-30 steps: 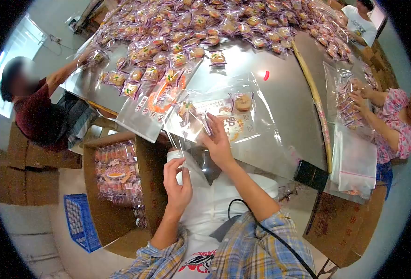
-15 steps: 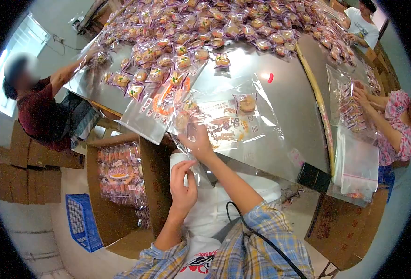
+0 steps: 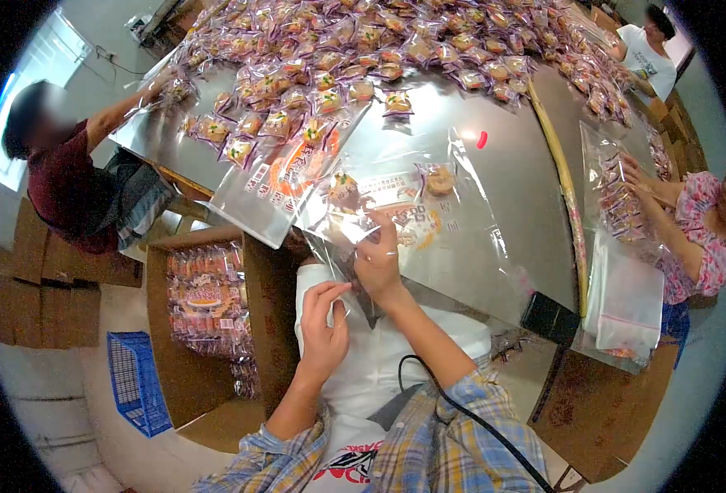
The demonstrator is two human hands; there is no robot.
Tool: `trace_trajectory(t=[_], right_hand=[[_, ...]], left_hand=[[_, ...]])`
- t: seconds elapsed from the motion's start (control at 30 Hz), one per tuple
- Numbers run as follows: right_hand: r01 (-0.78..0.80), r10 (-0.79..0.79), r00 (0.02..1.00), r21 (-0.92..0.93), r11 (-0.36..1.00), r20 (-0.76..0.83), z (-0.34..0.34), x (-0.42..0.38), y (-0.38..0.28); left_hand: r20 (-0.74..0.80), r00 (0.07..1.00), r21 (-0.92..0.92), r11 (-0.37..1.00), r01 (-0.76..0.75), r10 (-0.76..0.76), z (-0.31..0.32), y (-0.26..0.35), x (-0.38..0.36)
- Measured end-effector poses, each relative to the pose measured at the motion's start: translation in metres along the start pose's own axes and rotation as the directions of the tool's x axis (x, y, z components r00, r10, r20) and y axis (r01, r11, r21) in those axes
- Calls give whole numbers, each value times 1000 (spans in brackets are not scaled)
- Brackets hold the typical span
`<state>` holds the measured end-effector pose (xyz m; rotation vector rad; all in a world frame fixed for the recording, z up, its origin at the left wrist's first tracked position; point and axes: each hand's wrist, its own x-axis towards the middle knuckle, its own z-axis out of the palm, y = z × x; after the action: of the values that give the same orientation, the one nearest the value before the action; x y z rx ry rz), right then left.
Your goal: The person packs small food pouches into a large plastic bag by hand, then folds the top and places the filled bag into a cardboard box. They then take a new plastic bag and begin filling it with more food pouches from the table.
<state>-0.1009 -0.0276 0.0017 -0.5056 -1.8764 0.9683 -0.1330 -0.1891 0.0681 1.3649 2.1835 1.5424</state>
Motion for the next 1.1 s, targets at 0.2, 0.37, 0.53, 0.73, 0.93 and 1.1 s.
trace_trajectory(t=[0.2, 0.37, 0.53, 0.73, 0.93, 1.1], right_hand=[[295, -285, 954, -110, 949, 96, 19, 17, -3], [-263, 310, 950, 452, 852, -30, 44, 7, 1], [-119, 120, 988, 16, 993, -92, 30, 35, 6], [-156, 165, 986, -270, 950, 13, 27, 61, 25], [-274, 251, 954, -135, 952, -163, -14, 53, 28], [-337, 270, 918, -216, 916, -290, -107, 34, 27]], left_hand=[[19, 1000, 23, 1000, -10, 10, 1, 4, 1], [24, 999, 15, 1000, -21, 20, 0, 2, 0], [48, 999, 25, 1000, -16, 15, 1, -4, -1], [62, 997, 26, 999, -38, 37, 0, -3, 2], [122, 991, -53, 997, -49, 56, 29, 15, 4], [222, 960, -294, 950, -103, 173, 82, 55, 2]])
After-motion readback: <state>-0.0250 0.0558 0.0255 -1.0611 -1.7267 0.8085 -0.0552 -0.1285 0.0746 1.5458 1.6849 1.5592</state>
